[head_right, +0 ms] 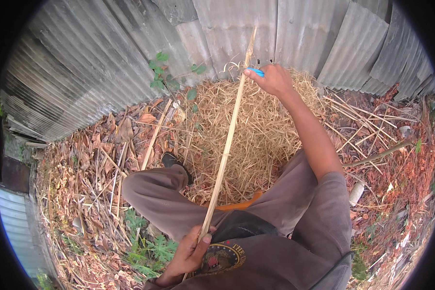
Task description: The person sits on the ground and uses a blue utility knife to shave the outer layer off a long bamboo stick. They hold the stick with their left hand and scrape along its length with the knife in their right hand, removing thin strips of material.
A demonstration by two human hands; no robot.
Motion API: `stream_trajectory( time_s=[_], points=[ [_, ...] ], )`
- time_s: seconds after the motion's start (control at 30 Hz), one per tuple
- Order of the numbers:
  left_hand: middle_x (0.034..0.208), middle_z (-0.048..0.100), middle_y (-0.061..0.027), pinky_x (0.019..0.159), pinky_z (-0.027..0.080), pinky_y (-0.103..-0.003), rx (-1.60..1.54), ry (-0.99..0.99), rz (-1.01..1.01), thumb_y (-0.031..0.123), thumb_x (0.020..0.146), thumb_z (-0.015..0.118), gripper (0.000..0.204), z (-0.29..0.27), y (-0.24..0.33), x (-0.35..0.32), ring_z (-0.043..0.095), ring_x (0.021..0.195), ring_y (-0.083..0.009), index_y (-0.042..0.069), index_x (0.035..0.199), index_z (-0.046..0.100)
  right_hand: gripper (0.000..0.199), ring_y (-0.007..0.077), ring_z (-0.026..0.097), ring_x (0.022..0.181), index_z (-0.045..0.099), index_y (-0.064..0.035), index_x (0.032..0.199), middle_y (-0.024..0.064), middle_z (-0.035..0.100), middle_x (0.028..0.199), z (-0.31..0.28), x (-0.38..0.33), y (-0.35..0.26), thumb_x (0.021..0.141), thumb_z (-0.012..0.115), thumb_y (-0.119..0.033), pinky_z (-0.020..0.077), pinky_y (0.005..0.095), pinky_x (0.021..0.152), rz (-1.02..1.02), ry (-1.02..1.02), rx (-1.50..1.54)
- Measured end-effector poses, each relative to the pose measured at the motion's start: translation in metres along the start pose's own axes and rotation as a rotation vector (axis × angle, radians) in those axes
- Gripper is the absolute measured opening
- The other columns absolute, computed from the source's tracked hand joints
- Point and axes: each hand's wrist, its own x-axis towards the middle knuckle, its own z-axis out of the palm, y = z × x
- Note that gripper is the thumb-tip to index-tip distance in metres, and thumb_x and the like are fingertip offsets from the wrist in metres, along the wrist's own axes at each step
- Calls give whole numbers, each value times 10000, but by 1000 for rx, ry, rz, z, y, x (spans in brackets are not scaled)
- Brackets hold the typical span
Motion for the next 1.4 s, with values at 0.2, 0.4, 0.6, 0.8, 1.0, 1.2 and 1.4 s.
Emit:
stream_trajectory(
  time_s=[0.2, 0.4, 0.6, 0.8, 1.0, 1.2, 1.4],
  points=[
    [558, 511, -87, 506, 434, -326, 116, 17, 38, 161, 957, 503, 258, -1, -14, -1, 562, 494, -194, 38, 1182, 510, 806, 297, 664, 676, 704, -72, 694, 153, 644, 661, -7, 11, 37, 767, 401, -816, 510, 454, 614, 45, -61, -105],
    [511, 560, -155, 452, 459, -487, 881, 117, 9, 131, 878, 549, 316, -5, -47, -19, 572, 446, -399, 49, 1182, 522, 838, 313, 687, 740, 706, -39, 762, 183, 671, 732, 8, 17, 119, 787, 379, -810, 538, 458, 671, 331, 19, -481],
    [582, 501, -15, 467, 384, -263, 289, 256, 28, 145, 932, 560, 266, -14, -71, 4, 489, 468, -105, 20, 1166, 554, 881, 312, 669, 655, 666, -20, 688, 137, 646, 640, -11, -7, 21, 781, 344, -835, 528, 443, 622, 238, -213, -222],
    [607, 397, 74, 470, 260, -184, -317, 244, -96, 144, 988, 493, 293, -16, -28, 40, 332, 524, -2, 8, 1242, 540, 796, 279, 580, 493, 613, -91, 551, 83, 514, 465, 2, -72, -86, 766, 404, -829, 452, 398, 490, -330, -359, 118],
    [539, 371, 67, 455, 246, -171, -392, 193, -17, 215, 1018, 437, 389, -14, -18, 35, 314, 476, -9, -6, 1335, 474, 789, 255, 567, 447, 629, -98, 541, 71, 500, 431, 12, -59, -84, 726, 442, -842, 423, 386, 431, -402, -120, 159],
    [587, 391, 71, 471, 277, -170, -338, 179, -58, 192, 1015, 440, 419, -12, -5, 30, 337, 508, -1, 3, 1389, 418, 772, 284, 574, 474, 622, -78, 564, 97, 524, 461, 13, -42, -77, 775, 435, -797, 436, 427, 488, -263, -80, 143],
    [644, 388, 79, 501, 291, -165, -380, 167, -112, 123, 1000, 459, 442, -2, -23, 12, 338, 561, 0, 11, 1419, 377, 800, 319, 587, 518, 623, -65, 572, 120, 533, 479, -6, -10, -47, 801, 388, -795, 447, 443, 518, 26, -202, 36]
  ],
)
